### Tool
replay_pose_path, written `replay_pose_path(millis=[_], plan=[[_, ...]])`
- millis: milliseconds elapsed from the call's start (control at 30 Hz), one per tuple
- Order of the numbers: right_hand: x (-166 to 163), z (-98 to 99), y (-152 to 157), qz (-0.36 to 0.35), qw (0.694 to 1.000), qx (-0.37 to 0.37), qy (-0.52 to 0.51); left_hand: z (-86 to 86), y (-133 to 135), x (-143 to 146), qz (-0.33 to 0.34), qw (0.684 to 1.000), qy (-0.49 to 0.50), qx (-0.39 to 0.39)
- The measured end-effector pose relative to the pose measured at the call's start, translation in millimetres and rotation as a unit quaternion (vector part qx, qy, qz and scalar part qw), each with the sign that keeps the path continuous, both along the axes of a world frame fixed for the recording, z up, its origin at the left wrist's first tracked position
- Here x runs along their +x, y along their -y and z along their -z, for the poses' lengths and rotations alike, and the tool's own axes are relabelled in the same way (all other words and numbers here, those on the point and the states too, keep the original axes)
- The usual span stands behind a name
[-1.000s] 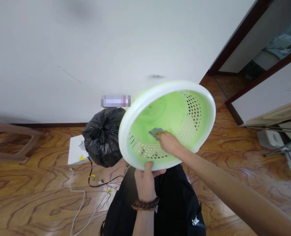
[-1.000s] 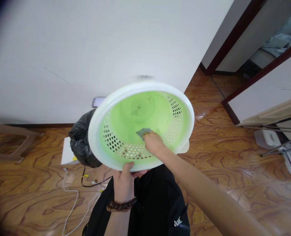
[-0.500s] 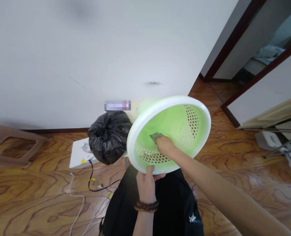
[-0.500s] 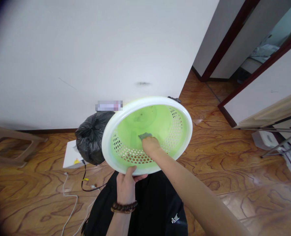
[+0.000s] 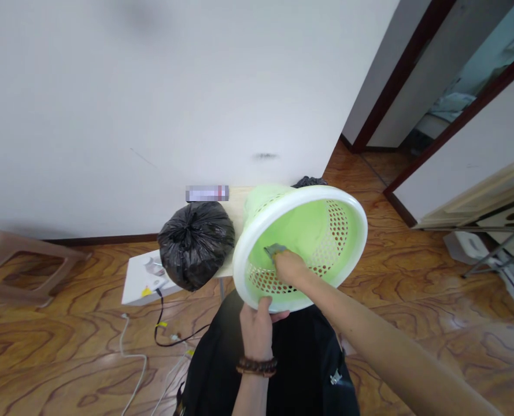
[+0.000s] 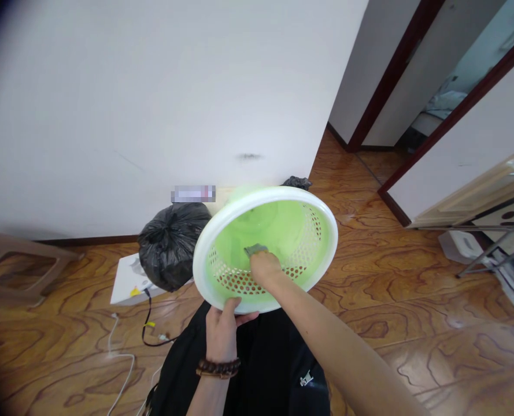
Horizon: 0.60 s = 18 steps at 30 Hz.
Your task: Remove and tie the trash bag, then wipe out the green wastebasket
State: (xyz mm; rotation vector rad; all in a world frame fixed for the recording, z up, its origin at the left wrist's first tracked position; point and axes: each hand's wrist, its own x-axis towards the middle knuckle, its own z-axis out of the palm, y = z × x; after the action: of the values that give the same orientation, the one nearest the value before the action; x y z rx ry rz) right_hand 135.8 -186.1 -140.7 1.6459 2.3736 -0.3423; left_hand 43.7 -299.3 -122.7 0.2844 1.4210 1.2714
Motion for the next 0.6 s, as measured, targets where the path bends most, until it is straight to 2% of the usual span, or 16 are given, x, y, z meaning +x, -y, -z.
replay_pose_path(millis=[100, 200, 267, 367, 467, 600], plan=[[19, -4.1, -8, 0.016, 0.997, 0.067, 0.029, 4.4, 3, -1, -0.007, 1.0, -0.006, 0.024], [32, 0.2, -16, 0.035, 0.992, 0.115, 0.049, 8.2, 5, -1, -0.012, 0.999, -0.015, 0.043], [30, 7.1, -14, 0.033, 0.994, 0.097, 0.032, 9.2, 5, -2, -0.01, 0.999, -0.019, 0.034], [14, 16.5, -4, 0.006, 0.997, 0.058, -0.054, 9.7, 5, -2, -0.007, 1.0, -0.017, 0.021], [2, 17.1, 3, -0.039, 0.991, 0.052, -0.119, 9.6, 5, -2, -0.021, 0.999, -0.016, 0.027], [14, 5.3, -4, -0.062, 0.996, 0.052, -0.045, 7.5, 6, -1, -0.056, 0.998, -0.025, 0.034]])
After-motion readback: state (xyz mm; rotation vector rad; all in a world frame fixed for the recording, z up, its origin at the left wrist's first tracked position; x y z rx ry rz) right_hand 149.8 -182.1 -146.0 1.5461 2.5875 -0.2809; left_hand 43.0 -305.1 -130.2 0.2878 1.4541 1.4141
